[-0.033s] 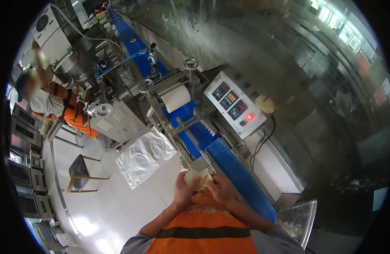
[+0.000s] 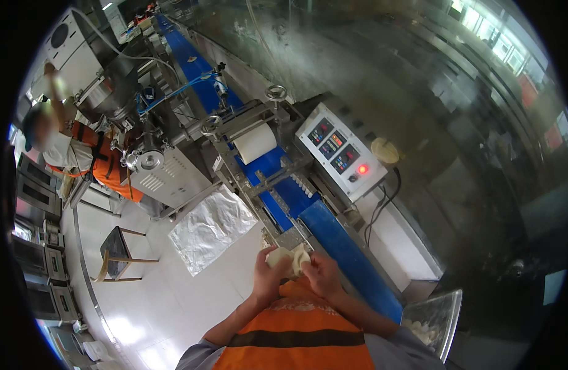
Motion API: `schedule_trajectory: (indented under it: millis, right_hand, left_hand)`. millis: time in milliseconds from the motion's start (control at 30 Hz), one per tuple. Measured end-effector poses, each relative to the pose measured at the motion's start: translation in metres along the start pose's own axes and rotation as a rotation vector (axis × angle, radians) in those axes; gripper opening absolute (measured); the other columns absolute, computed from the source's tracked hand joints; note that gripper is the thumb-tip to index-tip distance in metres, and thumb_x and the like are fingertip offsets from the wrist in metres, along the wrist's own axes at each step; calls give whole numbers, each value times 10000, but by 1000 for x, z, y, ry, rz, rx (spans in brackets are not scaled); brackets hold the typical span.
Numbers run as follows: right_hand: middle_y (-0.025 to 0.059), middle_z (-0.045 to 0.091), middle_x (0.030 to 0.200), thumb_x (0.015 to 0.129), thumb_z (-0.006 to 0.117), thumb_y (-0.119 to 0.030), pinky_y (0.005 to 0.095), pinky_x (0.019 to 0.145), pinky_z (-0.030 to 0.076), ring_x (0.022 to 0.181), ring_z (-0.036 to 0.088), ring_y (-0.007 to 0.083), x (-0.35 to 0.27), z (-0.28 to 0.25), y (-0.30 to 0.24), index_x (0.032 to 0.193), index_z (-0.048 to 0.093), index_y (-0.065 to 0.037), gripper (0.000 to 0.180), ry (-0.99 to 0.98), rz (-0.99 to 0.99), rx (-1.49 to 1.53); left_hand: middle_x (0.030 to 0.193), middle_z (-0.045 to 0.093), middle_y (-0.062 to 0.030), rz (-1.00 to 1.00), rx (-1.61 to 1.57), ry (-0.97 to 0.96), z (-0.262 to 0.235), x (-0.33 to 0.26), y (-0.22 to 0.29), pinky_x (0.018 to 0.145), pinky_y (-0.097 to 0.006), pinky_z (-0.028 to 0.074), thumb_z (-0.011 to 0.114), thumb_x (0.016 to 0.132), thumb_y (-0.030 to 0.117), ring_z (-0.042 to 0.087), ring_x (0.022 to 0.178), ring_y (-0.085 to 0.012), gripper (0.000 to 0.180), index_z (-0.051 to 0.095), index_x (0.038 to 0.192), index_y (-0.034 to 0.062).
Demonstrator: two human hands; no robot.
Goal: The person places round dough pieces onto a conveyor belt, folds them into dumpling shapes, and collects them on a metal tray. The person repeats this process continuously while another worker operates nearby equipment.
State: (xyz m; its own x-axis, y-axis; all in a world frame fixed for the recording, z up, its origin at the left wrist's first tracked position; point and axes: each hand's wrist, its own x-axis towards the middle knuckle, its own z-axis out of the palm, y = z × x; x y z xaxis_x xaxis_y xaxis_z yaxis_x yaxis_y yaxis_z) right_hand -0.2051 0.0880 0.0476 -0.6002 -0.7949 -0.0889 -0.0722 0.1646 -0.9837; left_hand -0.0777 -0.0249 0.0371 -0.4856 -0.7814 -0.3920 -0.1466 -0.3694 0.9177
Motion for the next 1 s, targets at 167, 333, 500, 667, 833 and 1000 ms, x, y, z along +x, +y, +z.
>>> schedule_trajectory:
  millis: [167,333,500,667,833,1000]
  right_hand:
    - [46,640,862,921,604,-123,276,637,444,779,559,72,9,-15,-15,925,656,11,144,11,77,73]
    - [120,653,913,834,685,-76,358,631,486,760,629,271,27,-18,-36,805,640,-28,72,3,-513,-247]
    - [129,670,936,824,703,-65,353,655,509,775,648,286,26,-13,-33,819,643,-33,69,-50,-515,-292]
    - [114,699,959,902,667,-115,331,690,555,810,697,221,16,-7,-17,867,645,-1,122,0,-209,-7]
    - [97,703,933,922,690,-155,273,683,539,808,683,131,11,-3,-19,924,661,26,184,42,141,366]
    - [71,698,904,954,668,-160,243,655,519,776,657,107,13,3,-34,1035,675,29,206,-4,12,44]
  left_hand:
    - [966,689,-71,-20,3,-146,-15,12,4,792,-253,521,625,949,94,629,891,-110,371,608,1313,23]
    - [947,702,-30,-56,-45,-296,0,2,39,731,-222,503,654,975,150,612,823,-63,281,690,1194,-21]
    - [920,716,-45,73,56,-269,10,3,38,679,-218,501,747,922,168,612,788,-60,323,706,1175,-28]
    - [844,725,-64,23,163,-168,9,0,48,658,-230,512,761,900,131,623,738,-72,239,731,1052,-51]
    - [824,725,-51,57,179,-104,4,3,41,655,-229,517,744,903,103,642,724,-75,211,721,1039,-56]
    - [842,725,-71,190,258,-83,2,0,33,647,-234,515,747,897,122,648,721,-90,212,728,1017,-52]
